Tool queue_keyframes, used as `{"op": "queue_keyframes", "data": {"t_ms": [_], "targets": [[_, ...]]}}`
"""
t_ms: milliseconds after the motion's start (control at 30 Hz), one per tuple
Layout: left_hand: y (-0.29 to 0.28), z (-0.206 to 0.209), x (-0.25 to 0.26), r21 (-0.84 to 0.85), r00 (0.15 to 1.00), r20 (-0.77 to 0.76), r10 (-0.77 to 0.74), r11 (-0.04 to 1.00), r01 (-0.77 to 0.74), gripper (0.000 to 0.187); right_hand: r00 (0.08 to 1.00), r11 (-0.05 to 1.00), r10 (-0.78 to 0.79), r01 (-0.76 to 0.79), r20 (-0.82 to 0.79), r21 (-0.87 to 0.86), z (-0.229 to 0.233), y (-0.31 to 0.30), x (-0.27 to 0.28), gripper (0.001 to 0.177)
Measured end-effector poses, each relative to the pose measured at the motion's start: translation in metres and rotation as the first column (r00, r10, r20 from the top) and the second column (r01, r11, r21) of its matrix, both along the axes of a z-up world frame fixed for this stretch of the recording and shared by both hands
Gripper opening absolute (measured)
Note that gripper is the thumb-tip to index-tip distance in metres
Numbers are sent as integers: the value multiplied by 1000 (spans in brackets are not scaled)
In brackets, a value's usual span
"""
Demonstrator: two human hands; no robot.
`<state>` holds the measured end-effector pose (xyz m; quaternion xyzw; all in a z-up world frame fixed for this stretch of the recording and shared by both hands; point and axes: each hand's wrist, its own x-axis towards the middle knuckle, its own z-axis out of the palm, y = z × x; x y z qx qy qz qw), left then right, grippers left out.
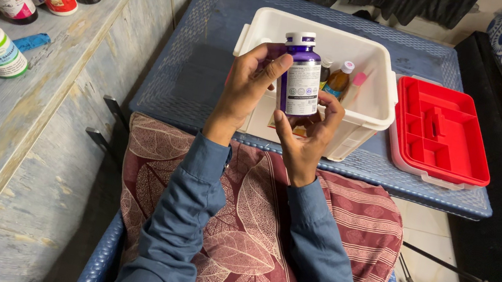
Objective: The person picks up various bottles and containers from a countertop, rotates them to view the labels, and places them into a white plastic bin. The items include small bottles, a larger white jar, and a purple bottle.
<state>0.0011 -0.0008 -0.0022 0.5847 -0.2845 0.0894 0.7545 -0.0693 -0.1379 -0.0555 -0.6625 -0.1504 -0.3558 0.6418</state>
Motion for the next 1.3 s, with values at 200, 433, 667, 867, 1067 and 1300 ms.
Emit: {"op": "queue_keyframes", "data": {"t_ms": [200, 433, 667, 867, 1067, 1300], "targets": [[-1, 0, -1, -72, 999, -17, -52, 996, 50, 53, 999, 998, 47, -47, 11, 42, 0, 2, 0, 70], [0, -2, 1, -79, 998, -2, -59, 995, 59, 53, 999, 999, 42, -42, -6, 17, 1, 1, 0, 72], [1, -9, 7, -103, 991, 67, -113, 987, 119, 57, 997, 992, -71, 71, -3, -106, 8, -5, -2, 73], [3, 5, 5, -34, 987, 103, -122, 991, 126, 59, 976, 925, -196, 216, 92, -313, 22, -21, -2, 74], [-1, 18, 27, 58, 983, 173, -65, 997, 55, 56, 978, 876, -209, 185, -5, -446, 39, -38, 9, 70], [-2, 34, 77, 207, 957, 291, -1, 976, -62, 46, 997, 790, -79, 79, 28, -607, 70, -63, 35, 50]]}}
